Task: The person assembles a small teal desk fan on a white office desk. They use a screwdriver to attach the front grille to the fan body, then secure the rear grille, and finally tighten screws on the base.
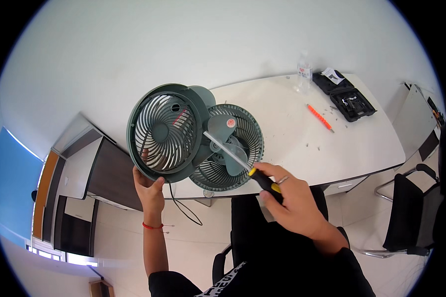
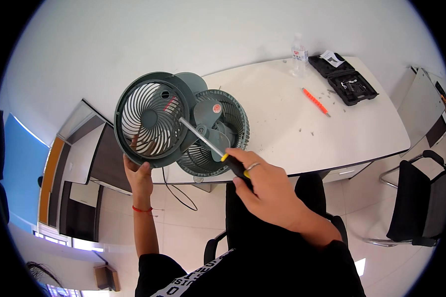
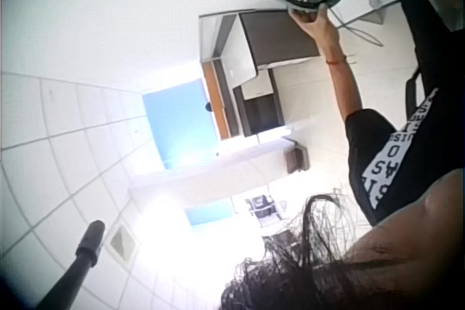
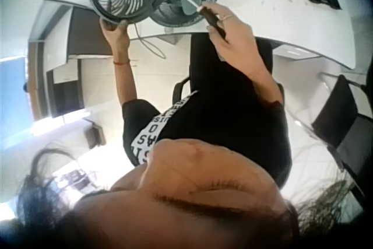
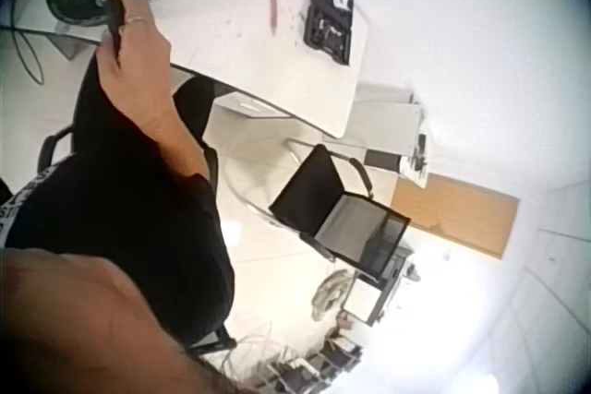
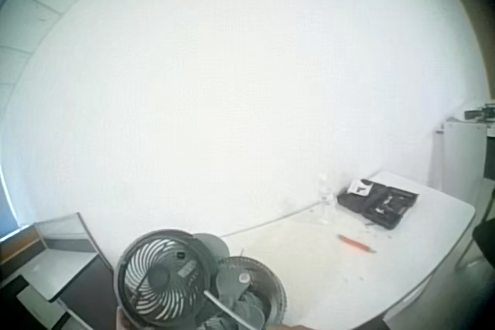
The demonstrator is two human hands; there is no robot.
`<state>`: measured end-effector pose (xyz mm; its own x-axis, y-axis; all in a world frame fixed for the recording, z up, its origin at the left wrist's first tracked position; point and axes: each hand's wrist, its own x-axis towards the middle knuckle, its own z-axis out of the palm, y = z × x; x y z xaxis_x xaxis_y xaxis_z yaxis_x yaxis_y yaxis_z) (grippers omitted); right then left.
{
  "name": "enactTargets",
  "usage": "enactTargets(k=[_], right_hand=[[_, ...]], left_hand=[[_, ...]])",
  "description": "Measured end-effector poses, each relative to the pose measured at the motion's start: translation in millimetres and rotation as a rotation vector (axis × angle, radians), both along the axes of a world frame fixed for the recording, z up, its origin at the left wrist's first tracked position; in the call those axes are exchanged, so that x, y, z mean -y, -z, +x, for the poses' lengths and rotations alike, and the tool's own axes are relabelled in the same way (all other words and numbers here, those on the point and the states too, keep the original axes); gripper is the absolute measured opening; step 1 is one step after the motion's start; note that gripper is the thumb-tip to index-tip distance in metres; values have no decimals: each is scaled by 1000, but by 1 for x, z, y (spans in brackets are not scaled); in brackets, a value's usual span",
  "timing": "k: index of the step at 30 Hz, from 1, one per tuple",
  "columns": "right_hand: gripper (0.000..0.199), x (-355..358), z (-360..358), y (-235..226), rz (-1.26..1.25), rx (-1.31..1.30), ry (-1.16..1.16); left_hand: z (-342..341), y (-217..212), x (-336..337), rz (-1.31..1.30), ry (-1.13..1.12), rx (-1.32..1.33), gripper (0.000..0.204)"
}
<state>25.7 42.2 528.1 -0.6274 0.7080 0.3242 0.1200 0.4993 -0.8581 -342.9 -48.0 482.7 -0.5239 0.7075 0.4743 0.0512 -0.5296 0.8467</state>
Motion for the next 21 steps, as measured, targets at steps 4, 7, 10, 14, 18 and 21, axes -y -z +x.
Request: enactTargets(k=[4,7,10,14,18,21], right_hand=[[47,-1,-23,-3,133,-44,-7],[45,-2,-41,2,268,-84,5],[42,0,-52,11,275,-76,-13],[35,3,-65,22,282,-159,-58],[29,1,-80,30,253,-139,-46],[27,1,-83,32,248,-153,-49]], left_hand=[[4,6,5,23,-59,-63,89],[15,14,14,52,-121,-180,93],[24,18,26,-17,-227,-295,100],[37,19,31,-28,-285,-468,98],[49,23,25,-48,-383,-595,93],[53,25,21,38,-492,-664,95]])
